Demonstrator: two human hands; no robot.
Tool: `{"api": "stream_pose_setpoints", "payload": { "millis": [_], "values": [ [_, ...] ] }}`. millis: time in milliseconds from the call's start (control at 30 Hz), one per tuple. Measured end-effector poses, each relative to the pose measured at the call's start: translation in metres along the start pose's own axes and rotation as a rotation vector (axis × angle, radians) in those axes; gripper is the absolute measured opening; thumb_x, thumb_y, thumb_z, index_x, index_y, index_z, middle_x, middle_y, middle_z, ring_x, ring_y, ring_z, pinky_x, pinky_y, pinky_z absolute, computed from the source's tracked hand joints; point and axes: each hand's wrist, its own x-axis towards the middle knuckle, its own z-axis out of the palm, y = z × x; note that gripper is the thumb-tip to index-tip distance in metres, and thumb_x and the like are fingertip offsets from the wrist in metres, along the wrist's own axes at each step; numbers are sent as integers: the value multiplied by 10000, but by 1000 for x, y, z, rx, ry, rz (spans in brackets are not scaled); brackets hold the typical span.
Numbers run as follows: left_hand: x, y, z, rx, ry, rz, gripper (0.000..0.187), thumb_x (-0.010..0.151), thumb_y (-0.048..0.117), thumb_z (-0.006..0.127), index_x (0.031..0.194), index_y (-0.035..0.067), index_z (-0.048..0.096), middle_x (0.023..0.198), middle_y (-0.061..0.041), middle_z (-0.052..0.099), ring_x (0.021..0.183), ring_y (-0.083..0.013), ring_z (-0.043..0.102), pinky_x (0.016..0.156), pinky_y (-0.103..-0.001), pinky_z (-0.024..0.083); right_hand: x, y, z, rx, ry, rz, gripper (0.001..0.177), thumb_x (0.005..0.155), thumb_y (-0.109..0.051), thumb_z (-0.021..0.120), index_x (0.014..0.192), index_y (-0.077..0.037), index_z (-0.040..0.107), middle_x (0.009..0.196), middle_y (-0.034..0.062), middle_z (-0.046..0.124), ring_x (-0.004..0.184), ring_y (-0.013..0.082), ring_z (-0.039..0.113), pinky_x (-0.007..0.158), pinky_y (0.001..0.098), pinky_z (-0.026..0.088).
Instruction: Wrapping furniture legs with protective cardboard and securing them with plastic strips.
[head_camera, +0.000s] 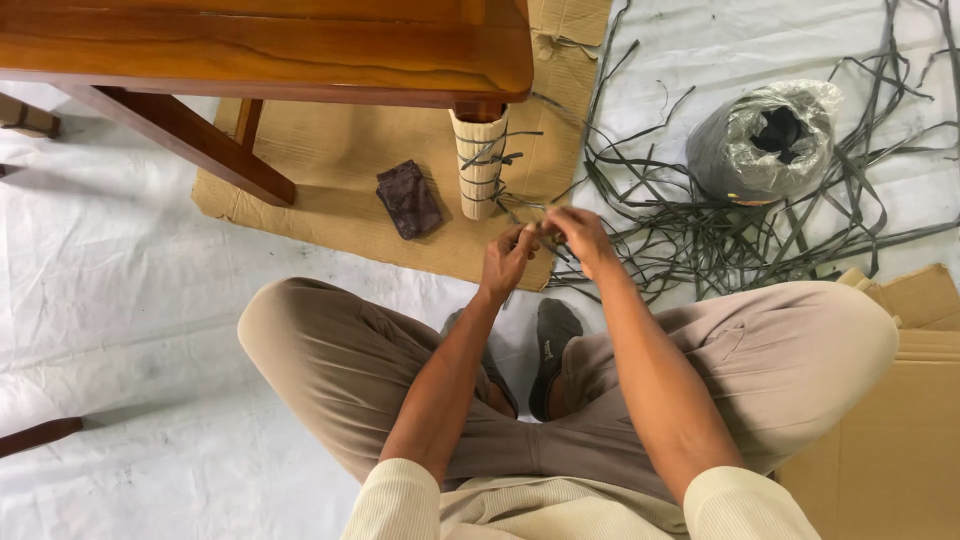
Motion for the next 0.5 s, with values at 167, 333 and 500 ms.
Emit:
{"api": "stream_pose_setpoints", "payload": {
  "millis": [167, 333, 500],
  "values": [
    [21, -51, -7, -324, 0, -99, 294, 1053, 296, 669, 1028, 18, 761, 857, -17, 673, 746, -98, 555, 665, -259, 448, -7, 2, 13, -62, -142, 120, 337, 1004, -351, 632, 1056, -24, 699, 877, 39, 683, 780, 135, 625, 730, 308, 504],
    [20, -29, -22, -446, 213, -186, 271, 1045, 317, 586, 1023, 99, 745, 925, -4, 702, 794, -95, 634, 700, -270, 475, -15, -5, 17, -527, -51, 6, 379, 1015, -391, 625, 1057, -26, 720, 863, 75, 705, 810, 204, 623, 737, 361, 505],
    [38, -46, -45, -785, 458, -255, 247, 1035, 344, 488, 927, 130, 549, 721, -9, 551, 620, -173, 611, 611, -357, 560, -14, -1, 5, -936, 184, 52, 527, 1020, -541, 573, 906, -56, 744, 895, 162, 782, 834, 348, 721, 785, 444, 530]
  ]
}}
